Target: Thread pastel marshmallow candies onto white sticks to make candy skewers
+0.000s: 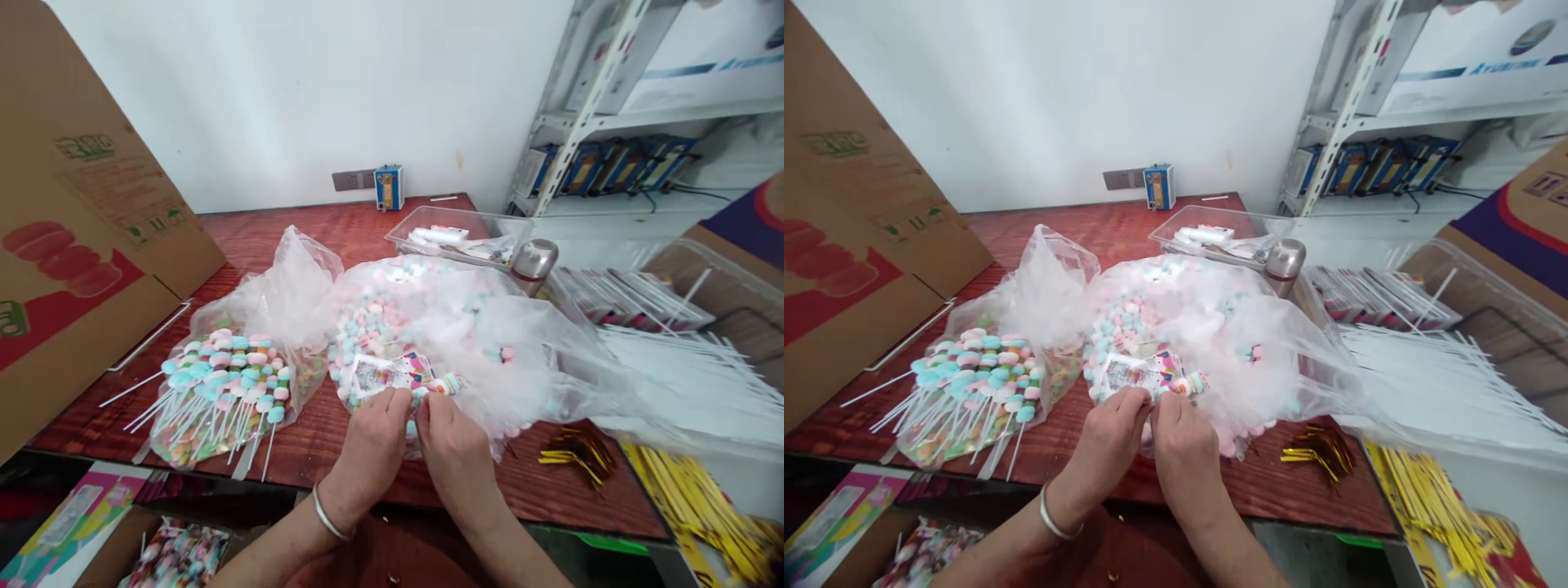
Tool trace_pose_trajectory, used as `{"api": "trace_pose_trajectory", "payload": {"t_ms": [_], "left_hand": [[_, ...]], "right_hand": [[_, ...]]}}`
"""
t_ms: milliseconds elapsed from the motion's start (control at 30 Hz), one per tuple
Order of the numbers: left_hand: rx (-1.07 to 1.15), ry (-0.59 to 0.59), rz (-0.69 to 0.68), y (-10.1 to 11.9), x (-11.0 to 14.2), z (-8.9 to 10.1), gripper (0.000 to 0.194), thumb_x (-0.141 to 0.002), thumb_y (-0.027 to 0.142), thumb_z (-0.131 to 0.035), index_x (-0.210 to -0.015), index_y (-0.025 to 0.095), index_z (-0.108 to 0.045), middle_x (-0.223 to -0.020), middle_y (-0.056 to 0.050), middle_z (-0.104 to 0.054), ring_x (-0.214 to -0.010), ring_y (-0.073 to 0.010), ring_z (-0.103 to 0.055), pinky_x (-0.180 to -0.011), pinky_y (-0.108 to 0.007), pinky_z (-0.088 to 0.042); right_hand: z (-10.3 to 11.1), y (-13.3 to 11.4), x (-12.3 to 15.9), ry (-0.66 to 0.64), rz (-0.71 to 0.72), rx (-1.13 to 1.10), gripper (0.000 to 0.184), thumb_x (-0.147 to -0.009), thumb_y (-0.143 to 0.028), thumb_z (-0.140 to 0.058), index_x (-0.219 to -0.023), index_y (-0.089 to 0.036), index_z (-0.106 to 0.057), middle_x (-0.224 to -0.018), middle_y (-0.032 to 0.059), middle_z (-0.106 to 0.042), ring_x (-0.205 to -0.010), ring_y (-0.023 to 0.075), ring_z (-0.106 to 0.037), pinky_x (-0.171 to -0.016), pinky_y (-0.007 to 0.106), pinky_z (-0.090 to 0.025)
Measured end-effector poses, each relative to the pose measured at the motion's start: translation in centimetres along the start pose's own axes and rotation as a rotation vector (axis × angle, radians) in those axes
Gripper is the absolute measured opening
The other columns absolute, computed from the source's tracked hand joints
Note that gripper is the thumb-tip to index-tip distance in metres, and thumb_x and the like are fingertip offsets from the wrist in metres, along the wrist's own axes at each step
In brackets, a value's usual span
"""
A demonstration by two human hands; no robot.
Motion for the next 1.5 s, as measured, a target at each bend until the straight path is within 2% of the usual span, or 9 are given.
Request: {"api": "trace_pose_trajectory", "payload": {"t_ms": [133,367,567,733,867,1033,1133,1300,1500], "left_hand": [[0.117,0.085,0.041,-0.7,0.1,0.1,0.027,-0.096,0.022,-0.047,-0.117,0.024,-0.063,-0.088,-0.008,-0.064,-0.081,-0.0212,-0.059,-0.072,-0.029,-0.042],[0.466,0.2,0.254,-2.3,-0.3,0.4,0.019,-0.09,0.022,-0.057,-0.094,0.025,-0.075,-0.084,-0.006,-0.067,-0.081,-0.0201,-0.06,-0.076,-0.029,-0.043],[1.258,0.238,0.773,-3.5,-0.7,-2.5,0.023,-0.073,0.036,-0.076,-0.084,0.017,-0.07,-0.066,0.001,-0.06,-0.058,-0.0106,-0.05,-0.056,-0.022,-0.04],[1.738,0.176,0.89,-2.2,-1.0,-4.2,0.039,-0.061,0.037,-0.086,-0.082,0.013,-0.063,-0.056,0.007,-0.046,-0.049,-0.0031,-0.035,-0.047,-0.014,-0.028],[1.647,0.161,0.809,-2.4,-0.7,-3.9,0.033,-0.072,0.041,-0.078,-0.084,0.015,-0.062,-0.056,0.007,-0.043,-0.048,-0.005,-0.034,-0.046,-0.016,-0.027],[0.854,0.228,0.374,-3.1,-0.8,-0.5,0.018,-0.087,0.032,-0.062,-0.099,0.021,-0.069,-0.086,-0.007,-0.067,-0.083,-0.02,-0.061,-0.079,-0.03,-0.046],[0.646,0.216,0.288,-2.8,-0.7,0.4,0.017,-0.089,0.027,-0.057,-0.099,0.022,-0.069,-0.09,-0.008,-0.068,-0.085,-0.0209,-0.061,-0.081,-0.031,-0.044],[0.908,0.155,0.491,-2.5,-0.7,-0.5,0.021,-0.095,0.036,-0.049,-0.085,0.021,-0.061,-0.058,0.004,-0.049,-0.051,-0.0114,-0.045,-0.052,-0.024,-0.036],[1.082,0.172,0.54,-2.2,-0.8,-1.7,0.022,-0.093,0.04,-0.053,-0.088,0.02,-0.059,-0.05,0.008,-0.042,-0.042,-0.0093,-0.038,-0.044,-0.022,-0.033]], "right_hand": [[-0.8,-0.2,0.7,-0.005,-0.025,-0.087,0.033,-0.102,-0.018,-0.038,-0.074,-0.02,-0.054,-0.056,0.0011,-0.053,-0.049,0.0155,-0.049,-0.05,0.03,-0.028],[-1.9,0.2,0.6,-0.029,-0.126,-0.322,0.029,-0.102,-0.023,-0.04,-0.081,-0.019,-0.059,-0.063,0.0042,-0.061,-0.057,0.018,-0.056,-0.054,0.03,-0.037],[-3.0,1.1,0.5,-0.02,-0.339,-0.603,0.014,-0.099,-0.029,-0.046,-0.096,-0.02,-0.056,-0.077,0.0036,-0.068,-0.065,0.0165,-0.065,-0.059,0.026,-0.049],[-4.8,1.9,0.3,-0.217,-0.652,-1.039,0.024,-0.095,-0.033,-0.052,-0.114,-0.019,-0.052,-0.081,0.0017,-0.07,-0.066,0.0164,-0.066,-0.059,0.026,-0.052],[-4.0,1.8,-0.7,-0.252,-0.442,-0.906,0.019,-0.098,-0.03,-0.044,-0.089,-0.021,-0.058,-0.072,-0.0007,-0.065,-0.063,0.0148,-0.062,-0.058,0.023,-0.047],[-2.8,2.0,-0.9,-0.195,-0.274,-0.742,0.022,-0.096,-0.029,-0.045,-0.08,-0.021,-0.057,-0.068,0.0017,-0.06,-0.06,0.0164,-0.056,-0.057,0.026,-0.038],[-2.5,1.6,-1.0,-0.214,-0.217,-0.742,0.022,-0.095,-0.028,-0.046,-0.077,-0.021,-0.056,-0.067,0.0012,-0.058,-0.061,0.0165,-0.054,-0.059,0.027,-0.037],[-2.9,1.5,-0.8,-0.263,-0.35,-0.946,0.02,-0.099,-0.029,-0.047,-0.082,-0.021,-0.055,-0.069,-0.0025,-0.057,-0.062,0.0134,-0.055,-0.06,0.024,-0.042],[-2.1,1.6,-1.0,-0.028,-0.36,-0.869,0.01,-0.095,-0.026,-0.056,-0.091,-0.021,-0.064,-0.085,0.0025,-0.062,-0.078,0.0169,-0.058,-0.069,0.028,-0.046]]}}
Point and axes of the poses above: each hand's wrist, its own x-axis away from the middle knuckle, its own z-axis out of the back of the hand, y = z × x, the point moved 6 cm from there along -x, towards the middle knuckle
